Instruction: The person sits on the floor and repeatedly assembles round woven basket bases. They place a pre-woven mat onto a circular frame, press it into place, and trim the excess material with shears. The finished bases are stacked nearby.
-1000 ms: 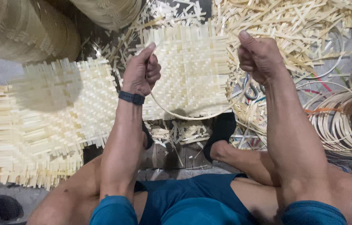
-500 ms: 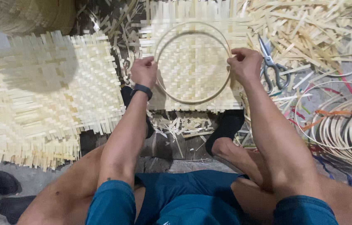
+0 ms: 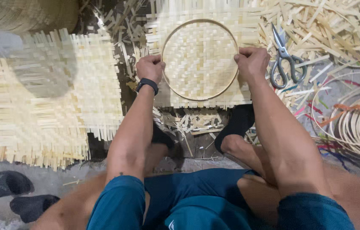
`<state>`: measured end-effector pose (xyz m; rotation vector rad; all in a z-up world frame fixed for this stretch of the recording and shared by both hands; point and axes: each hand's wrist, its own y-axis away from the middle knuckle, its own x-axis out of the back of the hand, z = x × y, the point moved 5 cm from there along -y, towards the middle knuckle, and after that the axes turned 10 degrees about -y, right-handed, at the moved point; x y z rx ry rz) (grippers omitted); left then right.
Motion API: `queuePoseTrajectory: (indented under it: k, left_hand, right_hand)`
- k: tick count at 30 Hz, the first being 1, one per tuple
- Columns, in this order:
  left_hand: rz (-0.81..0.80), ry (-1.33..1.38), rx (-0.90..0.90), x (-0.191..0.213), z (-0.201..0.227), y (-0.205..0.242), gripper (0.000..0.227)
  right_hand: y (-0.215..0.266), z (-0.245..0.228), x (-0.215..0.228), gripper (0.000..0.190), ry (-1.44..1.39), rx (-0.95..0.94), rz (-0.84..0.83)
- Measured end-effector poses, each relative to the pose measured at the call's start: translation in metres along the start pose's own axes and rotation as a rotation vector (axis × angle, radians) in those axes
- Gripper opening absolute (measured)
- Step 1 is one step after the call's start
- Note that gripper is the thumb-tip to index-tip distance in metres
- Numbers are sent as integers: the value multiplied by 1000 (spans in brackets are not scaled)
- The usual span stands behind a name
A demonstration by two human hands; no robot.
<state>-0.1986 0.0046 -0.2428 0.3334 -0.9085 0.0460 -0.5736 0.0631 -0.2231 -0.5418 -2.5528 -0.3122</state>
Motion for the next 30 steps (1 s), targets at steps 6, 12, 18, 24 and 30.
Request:
queuePoseTrajectory:
  k: [6,12,18,24,30]
  left_hand:
    - [-16,7,-128,-7,-12,1,29]
    - [-60,113,49,-13,-18,-5,27]
    - [-33,256,56,-22,-23,-2,30]
    - [-4,275,42,-41,-46,-6,27]
    - [-198,204,59,-32,-44,-25,27]
  right_hand:
    - [1,8,4,20,28,-116,-51]
    - [-2,-1,3,16,58,-104,-68]
    - [-1,-6,6,15,58,-14,-62]
    - [-7,20,4,14,-26,-80,-106]
    - [-17,5,3,15,-19,-18,-232]
